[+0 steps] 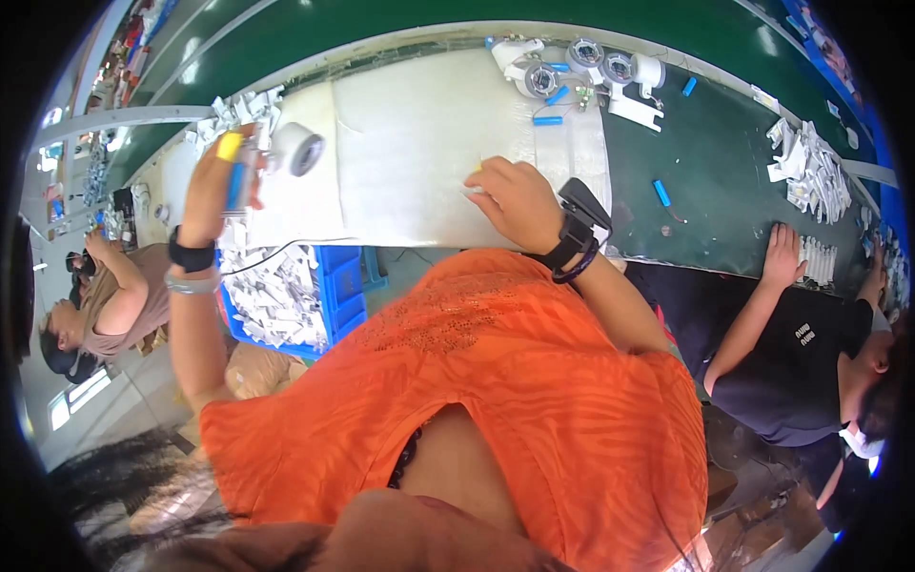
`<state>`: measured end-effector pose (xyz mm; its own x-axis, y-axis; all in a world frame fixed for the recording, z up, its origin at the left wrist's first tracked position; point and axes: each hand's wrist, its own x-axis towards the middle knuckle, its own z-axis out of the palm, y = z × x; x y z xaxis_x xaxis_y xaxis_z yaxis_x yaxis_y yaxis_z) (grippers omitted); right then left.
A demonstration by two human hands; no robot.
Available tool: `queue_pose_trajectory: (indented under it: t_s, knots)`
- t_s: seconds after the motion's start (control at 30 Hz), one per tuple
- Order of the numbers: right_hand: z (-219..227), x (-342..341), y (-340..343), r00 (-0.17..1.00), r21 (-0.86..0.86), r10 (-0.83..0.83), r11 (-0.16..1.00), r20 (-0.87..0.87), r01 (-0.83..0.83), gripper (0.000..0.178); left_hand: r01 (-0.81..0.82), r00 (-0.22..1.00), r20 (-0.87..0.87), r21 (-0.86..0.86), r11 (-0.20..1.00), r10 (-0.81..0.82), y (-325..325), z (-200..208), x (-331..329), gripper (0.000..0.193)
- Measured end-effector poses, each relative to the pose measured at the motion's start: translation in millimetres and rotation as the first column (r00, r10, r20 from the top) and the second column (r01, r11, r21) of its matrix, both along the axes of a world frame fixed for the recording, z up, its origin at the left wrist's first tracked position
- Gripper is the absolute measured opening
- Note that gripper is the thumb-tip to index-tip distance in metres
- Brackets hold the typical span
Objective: Assembling small electronic components by placing internal parts into housings and applying labels at a factory workbench.
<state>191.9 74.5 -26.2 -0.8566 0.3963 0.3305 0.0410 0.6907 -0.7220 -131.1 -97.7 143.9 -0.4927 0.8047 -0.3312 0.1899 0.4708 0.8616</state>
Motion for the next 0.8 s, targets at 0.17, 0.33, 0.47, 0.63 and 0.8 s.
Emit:
queue_pose_trajectory:
  t_s: [0.17,0.33,0.47,0.63,0.8]
  knots:
    - [-23,12,10,0.993,-0.078,-0.027,0.996,0.118,0.036,0.016,-0.099,0.992,-0.087,-0.14,0.985,0.087,-15,67,-100,0.04]
    - [-40,19,16,0.948,-0.177,-0.098,0.972,0.304,0.157,0.012,-0.089,0.991,-0.128,-0.311,0.946,0.051,21,23,-181,0.04]
    - [-42,16,27,0.922,-0.175,-0.186,0.951,0.339,0.256,0.014,-0.076,0.997,-0.021,-0.293,0.953,0.073,76,-60,-229,0.035]
    - [-43,-2,61,0.904,-0.154,-0.34,0.909,0.26,0.387,0.017,-0.289,0.927,-0.243,0.015,0.957,0.284,127,-204,-356,0.037]
    - [-49,-22,119,0.772,-0.012,-0.627,0.775,0.104,0.632,0.018,-0.121,0.415,-0.891,0.146,0.982,0.184,233,-249,-224,0.04]
